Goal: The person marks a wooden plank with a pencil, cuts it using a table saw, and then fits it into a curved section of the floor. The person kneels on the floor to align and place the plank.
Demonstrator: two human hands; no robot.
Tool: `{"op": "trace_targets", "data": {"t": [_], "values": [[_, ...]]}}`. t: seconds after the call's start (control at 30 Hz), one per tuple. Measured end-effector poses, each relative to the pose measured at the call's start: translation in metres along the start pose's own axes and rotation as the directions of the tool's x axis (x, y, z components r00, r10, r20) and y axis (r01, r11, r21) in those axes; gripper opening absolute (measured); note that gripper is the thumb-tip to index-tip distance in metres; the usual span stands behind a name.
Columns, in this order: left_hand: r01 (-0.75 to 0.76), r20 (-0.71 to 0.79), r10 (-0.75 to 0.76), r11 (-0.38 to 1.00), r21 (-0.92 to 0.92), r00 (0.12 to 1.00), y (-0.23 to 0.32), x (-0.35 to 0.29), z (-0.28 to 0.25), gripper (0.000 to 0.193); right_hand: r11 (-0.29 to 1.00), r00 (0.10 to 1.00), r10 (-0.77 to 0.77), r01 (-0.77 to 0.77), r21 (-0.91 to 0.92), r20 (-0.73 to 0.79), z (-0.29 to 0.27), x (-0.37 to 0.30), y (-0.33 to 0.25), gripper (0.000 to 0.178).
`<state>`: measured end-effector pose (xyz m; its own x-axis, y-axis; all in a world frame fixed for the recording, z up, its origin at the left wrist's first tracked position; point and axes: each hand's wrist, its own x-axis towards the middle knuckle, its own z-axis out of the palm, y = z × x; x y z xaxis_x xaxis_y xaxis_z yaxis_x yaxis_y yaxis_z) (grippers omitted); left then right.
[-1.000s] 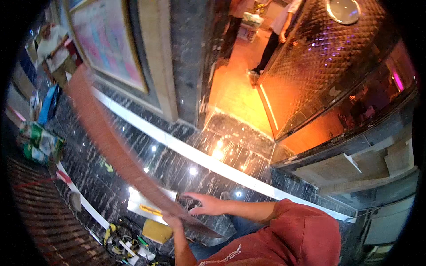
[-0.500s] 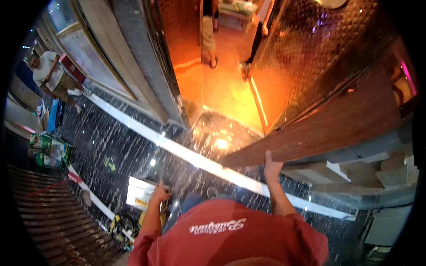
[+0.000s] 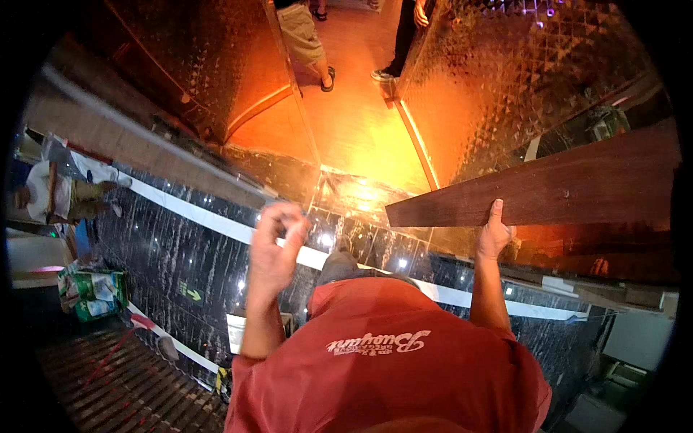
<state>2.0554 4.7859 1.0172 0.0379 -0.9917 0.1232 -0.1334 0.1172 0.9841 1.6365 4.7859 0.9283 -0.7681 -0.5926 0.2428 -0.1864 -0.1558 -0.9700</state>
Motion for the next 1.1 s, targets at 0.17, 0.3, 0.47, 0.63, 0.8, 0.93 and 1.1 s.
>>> {"op": "trace_targets", "data": {"t": [0.17, 0.3, 0.47, 0.63, 0.8, 0.93, 1.1], "values": [[-0.920, -0.179, 0.936, 0.337, 0.201, 0.304, 0.170, 0.209, 0.045, 0.037, 0.851, 0.959, -0.279, 0.271, -0.449, 0.051, 0.041, 0.075, 0.014, 0.032], [-0.979, -0.285, 0.959, 0.069, 0.194, 0.012, 0.230, 0.294, 0.065, 0.033, 0.985, 0.986, -0.166, 0.167, -0.031, 0.031, 0.126, 0.125, 0.006, 0.027], [-0.992, -0.263, 0.965, 0.058, 0.116, 0.026, 0.238, 0.405, 0.116, 0.028, 0.958, 0.986, 0.150, -0.126, -0.259, 0.076, 0.187, 0.228, 0.012, 0.024], [-0.960, -0.318, 0.906, 0.258, -0.110, 0.280, 0.205, 0.489, 0.167, 0.023, 0.935, 0.934, -0.352, 0.354, 0.017, -0.066, 0.336, 0.362, 0.053, 0.040], [-0.970, -0.357, 0.902, 0.225, -0.091, 0.243, 0.193, 0.588, 0.159, 0.018, 0.903, 0.984, -0.014, -0.065, 0.425, 0.180, 0.415, 0.393, 0.071, 0.054], [-0.992, -0.375, 0.919, 0.129, 0.001, 0.119, 0.155, 0.677, 0.127, 0.014, 0.895, 0.967, -0.123, 0.011, 0.446, 0.221, 0.491, 0.443, 0.082, 0.065], [-0.999, -0.405, 0.914, 0.041, 0.030, 0.026, 0.131, 0.787, 0.101, 0.010, 0.910, 0.959, -0.185, 0.085, 0.406, 0.213, 0.594, 0.494, 0.106, 0.052]]}}
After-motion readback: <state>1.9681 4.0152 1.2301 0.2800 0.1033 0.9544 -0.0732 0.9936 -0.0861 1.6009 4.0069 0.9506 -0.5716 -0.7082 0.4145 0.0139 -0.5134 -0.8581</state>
